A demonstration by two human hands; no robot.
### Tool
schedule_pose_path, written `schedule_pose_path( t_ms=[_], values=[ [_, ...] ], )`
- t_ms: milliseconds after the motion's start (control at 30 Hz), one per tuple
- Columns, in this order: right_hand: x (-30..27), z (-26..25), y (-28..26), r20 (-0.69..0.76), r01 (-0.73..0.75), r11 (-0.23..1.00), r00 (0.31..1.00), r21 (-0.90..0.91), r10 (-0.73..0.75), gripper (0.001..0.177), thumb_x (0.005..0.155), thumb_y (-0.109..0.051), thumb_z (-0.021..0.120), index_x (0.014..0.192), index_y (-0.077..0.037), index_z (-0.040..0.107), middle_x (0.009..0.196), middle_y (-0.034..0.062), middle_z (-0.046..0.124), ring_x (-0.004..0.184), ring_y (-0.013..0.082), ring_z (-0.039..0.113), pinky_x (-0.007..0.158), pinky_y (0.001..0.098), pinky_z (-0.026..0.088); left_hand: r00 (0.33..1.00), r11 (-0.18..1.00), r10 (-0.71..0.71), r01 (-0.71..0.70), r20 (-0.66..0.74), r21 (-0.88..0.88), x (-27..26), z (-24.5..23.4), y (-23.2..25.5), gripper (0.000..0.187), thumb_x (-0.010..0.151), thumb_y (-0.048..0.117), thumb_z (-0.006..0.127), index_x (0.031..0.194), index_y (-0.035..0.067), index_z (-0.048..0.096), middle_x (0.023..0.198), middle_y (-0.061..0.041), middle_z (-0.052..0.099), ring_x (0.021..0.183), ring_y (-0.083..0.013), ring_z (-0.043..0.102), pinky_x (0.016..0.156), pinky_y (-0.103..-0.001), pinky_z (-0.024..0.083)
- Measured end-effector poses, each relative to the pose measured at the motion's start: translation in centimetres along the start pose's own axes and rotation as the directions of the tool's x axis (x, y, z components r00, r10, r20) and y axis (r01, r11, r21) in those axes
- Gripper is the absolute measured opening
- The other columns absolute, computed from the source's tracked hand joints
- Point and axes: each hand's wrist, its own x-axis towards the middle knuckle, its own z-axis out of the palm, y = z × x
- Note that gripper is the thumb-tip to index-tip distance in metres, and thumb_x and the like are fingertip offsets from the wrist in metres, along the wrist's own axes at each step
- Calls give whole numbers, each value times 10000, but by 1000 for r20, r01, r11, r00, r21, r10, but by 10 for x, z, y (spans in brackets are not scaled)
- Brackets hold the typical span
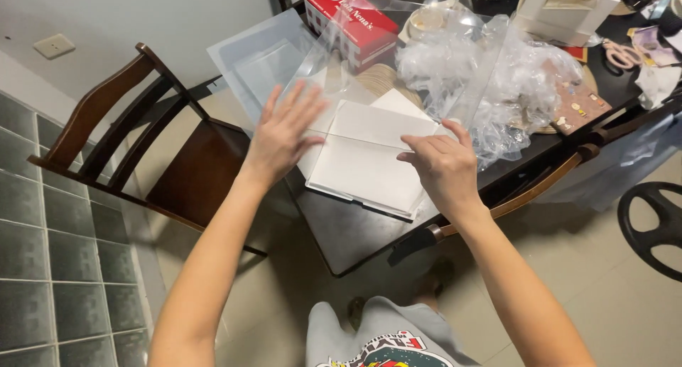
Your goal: The person removes a clear plastic sheet from a stack of white boards and folds it into a box shape before placing a white board inside.
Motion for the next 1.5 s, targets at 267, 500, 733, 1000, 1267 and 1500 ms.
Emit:
schedule_pose_path(
  t_ms=[267,500,733,1000,1267,1500],
  values=[
    [-7,11,0,-72,-34,994,997,106,42,218,889,-105,836,1067,-74,713,1486,139,582,1413,340,475,1250,579,248,928,857,-327,371,180,-358,-89,59,-20,522,1053,474,637,1440,151,500,1498,-101,500,1507,-228,390,1289,-379,264],
    [-8,15,9,-53,-105,980,992,172,116,192,849,-99,855,997,-130,737,1511,83,548,1521,386,332,1280,661,123,47,-522,-575,748,817,-410,-251,191,-8,925,958,753,187,1552,92,443,1669,-122,378,1506,-255,305,1164,-403,178],
    [11,15,69,61,-124,965,992,232,112,193,832,-97,857,970,-142,730,1473,10,595,1513,366,381,1305,652,123,-107,-547,-576,787,810,-285,-312,261,57,749,1037,578,332,1465,5,554,1442,-156,642,1360,-246,545,1112,-319,379],
    [47,10,188,-27,-98,985,995,-140,95,355,811,-69,887,1127,-215,819,1170,94,622,1193,332,494,987,526,390,-51,-507,-608,793,792,-337,-220,245,194,778,959,419,626,1559,27,325,1288,-132,650,1195,-195,587,1049,-322,422],
    [70,49,269,226,-201,776,971,598,77,393,1088,-120,581,1472,-50,623,1129,81,531,955,163,596,832,280,522,13,-108,-908,959,420,-262,-230,275,132,754,813,334,849,1411,17,516,1322,-197,582,1107,-269,632,970,-389,549],
    [44,46,187,219,-396,509,902,765,372,361,1068,-162,611,1402,-28,590,999,46,515,780,109,592,694,282,515,64,-106,-897,930,438,-352,-204,254,25,1115,830,474,833,1662,154,164,1697,-162,215,1576,-371,224,1226,-472,267]
  ],
)
